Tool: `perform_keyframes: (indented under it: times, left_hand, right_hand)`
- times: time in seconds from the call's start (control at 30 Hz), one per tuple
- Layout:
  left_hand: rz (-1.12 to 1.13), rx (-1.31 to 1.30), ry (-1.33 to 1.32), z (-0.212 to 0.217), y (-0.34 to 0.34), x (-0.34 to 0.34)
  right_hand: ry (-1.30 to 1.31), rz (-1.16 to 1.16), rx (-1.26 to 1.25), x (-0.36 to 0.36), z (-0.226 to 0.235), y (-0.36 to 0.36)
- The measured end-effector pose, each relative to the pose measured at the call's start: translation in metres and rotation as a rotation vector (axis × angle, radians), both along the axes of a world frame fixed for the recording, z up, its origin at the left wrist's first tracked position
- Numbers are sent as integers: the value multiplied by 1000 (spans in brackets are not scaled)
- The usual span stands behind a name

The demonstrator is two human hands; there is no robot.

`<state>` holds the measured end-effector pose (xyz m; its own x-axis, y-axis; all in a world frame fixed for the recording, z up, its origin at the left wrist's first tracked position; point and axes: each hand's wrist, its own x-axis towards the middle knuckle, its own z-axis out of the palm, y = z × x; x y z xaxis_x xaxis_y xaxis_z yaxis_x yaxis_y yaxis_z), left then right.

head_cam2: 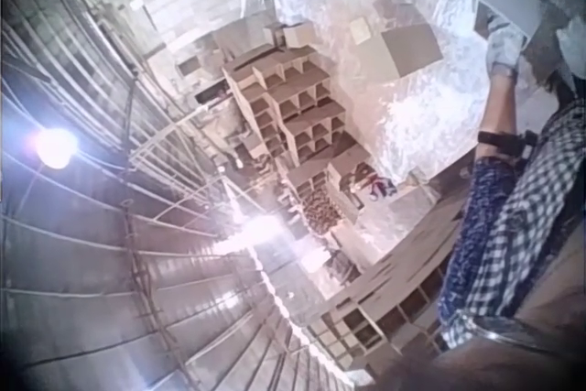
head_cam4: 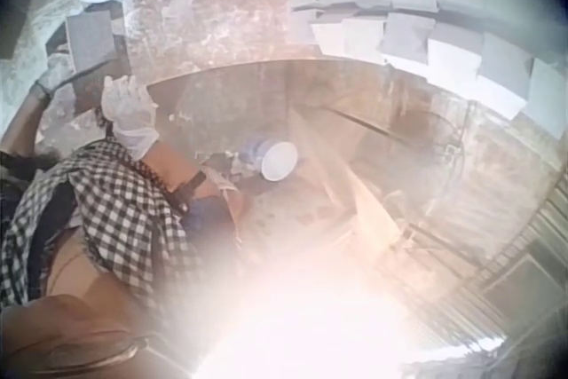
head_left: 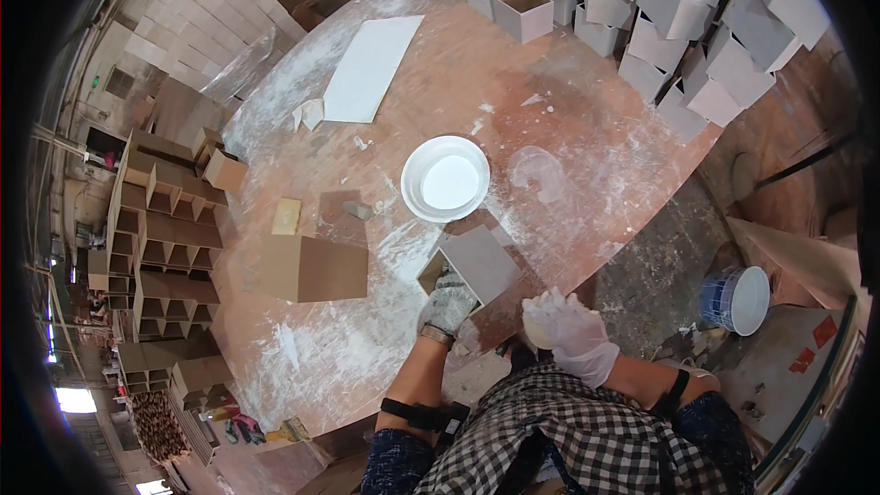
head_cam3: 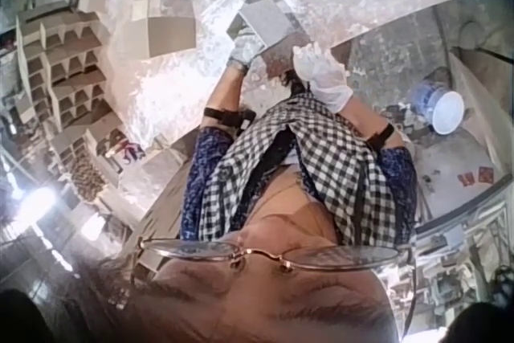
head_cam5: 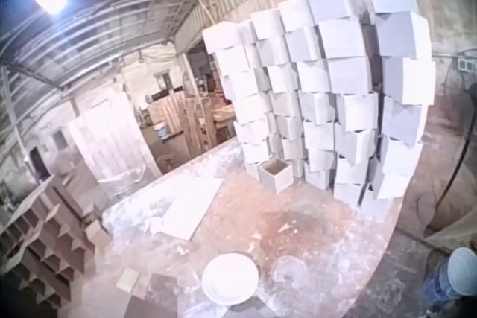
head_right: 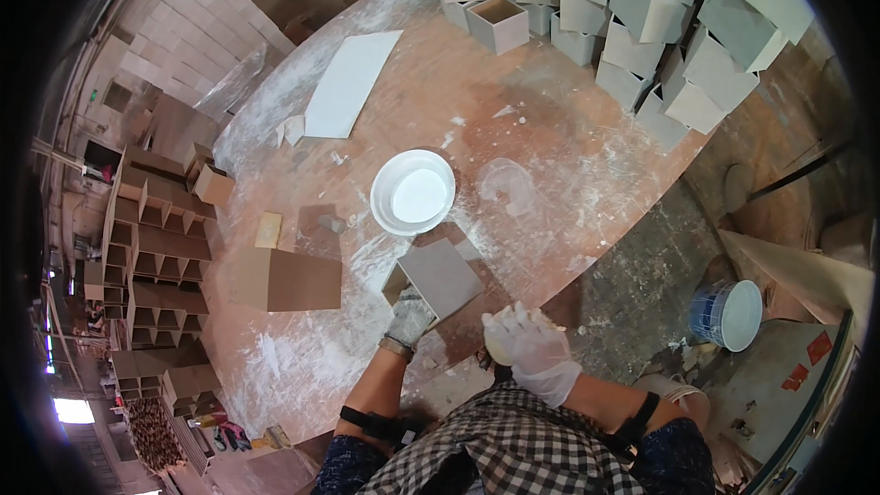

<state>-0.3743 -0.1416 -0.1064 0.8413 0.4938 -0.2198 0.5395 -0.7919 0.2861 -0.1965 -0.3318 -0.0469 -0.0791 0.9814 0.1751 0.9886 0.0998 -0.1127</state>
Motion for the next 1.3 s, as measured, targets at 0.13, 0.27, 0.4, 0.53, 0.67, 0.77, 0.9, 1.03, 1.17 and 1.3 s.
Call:
perform_keyframes:
  times: [0.13, 0.27, 0.4, 0.53, 0.67, 0.77, 0.9, 1.03, 1.17, 1.3]
  left_hand:
    - [-1, 70, 37, -2, 1, 12]
    - [146, -86, 56, 37, 0, 57]
    - [-112, -117, 212, 52, 9, 81]
    - [-121, 1, 185, 26, 12, 67]
    - [-140, 30, 116, 32, 4, 72]
    - [-123, 16, 93, 35, 2, 73]
    - [-101, 10, 159, 33, 3, 73]
    - [-68, -47, 141, 34, 3, 69]
    - [-66, -2, 80, 23, 0, 70]
    - [286, -242, 144, 38, -1, 75]
  right_hand:
    - [-14, -202, -115, 19, 18, -1]
    - [491, -325, -74, 45, 17, 10]
    - [1716, -292, -10, 66, 9, 31]
    - [1573, -497, 4, 78, 58, 51]
    - [730, -14, -66, 88, 70, 84]
    - [1069, -231, -228, 76, 56, 116]
    - [473, 55, -219, 82, 43, 90]
    - [475, 173, -137, 63, 22, 29]
    - [1909, -401, -436, 47, 52, 12]
    - [1953, -540, -215, 59, 65, 5]
